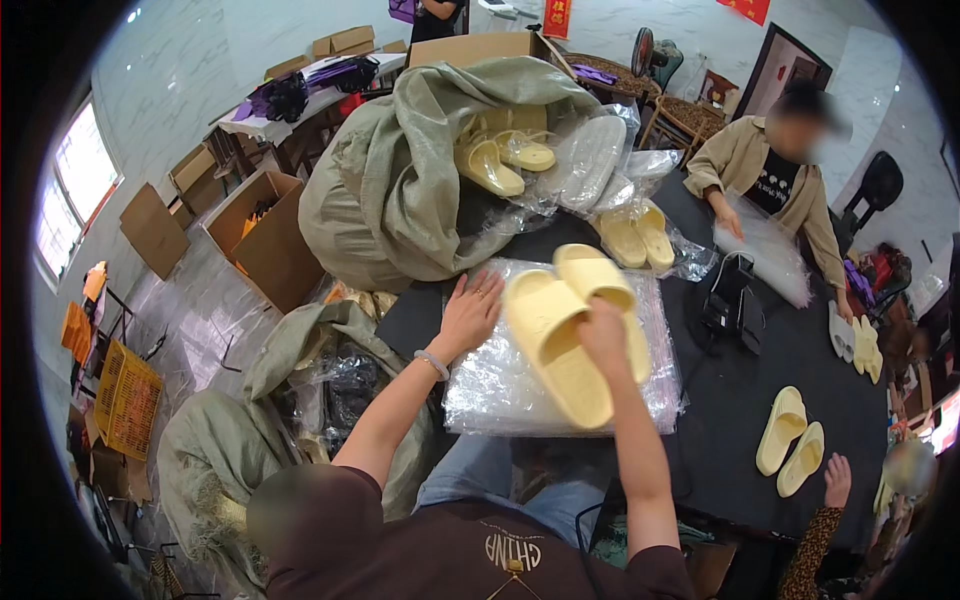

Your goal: Sorting sandals by color and placing them into clear plastic bags before storing them in larger sacks.

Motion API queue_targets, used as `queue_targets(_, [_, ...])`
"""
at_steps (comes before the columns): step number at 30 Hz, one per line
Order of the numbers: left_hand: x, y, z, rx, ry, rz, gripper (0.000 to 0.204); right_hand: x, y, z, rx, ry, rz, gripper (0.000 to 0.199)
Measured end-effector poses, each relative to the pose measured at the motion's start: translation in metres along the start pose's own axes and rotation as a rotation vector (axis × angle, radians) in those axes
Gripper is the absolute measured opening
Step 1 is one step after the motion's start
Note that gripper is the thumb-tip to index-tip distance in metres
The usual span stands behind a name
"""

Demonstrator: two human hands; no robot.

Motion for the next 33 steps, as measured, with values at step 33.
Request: queue_targets(33, [-0.082, 0.005, -0.033, 0.315, 0.003, -0.104, 0.058, -0.090, 0.079, -0.011, -0.173, -0.393, -0.108, 0.021])
Point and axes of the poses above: each hand's wrist, its own z-axis towards the middle knuckle, its own y-axis out of the back of the hand, x = y × z, the point moved 4 cm from there along z, towards the middle knuckle, and after that the axes turned 1 degree about y, right-handed, at the moved point
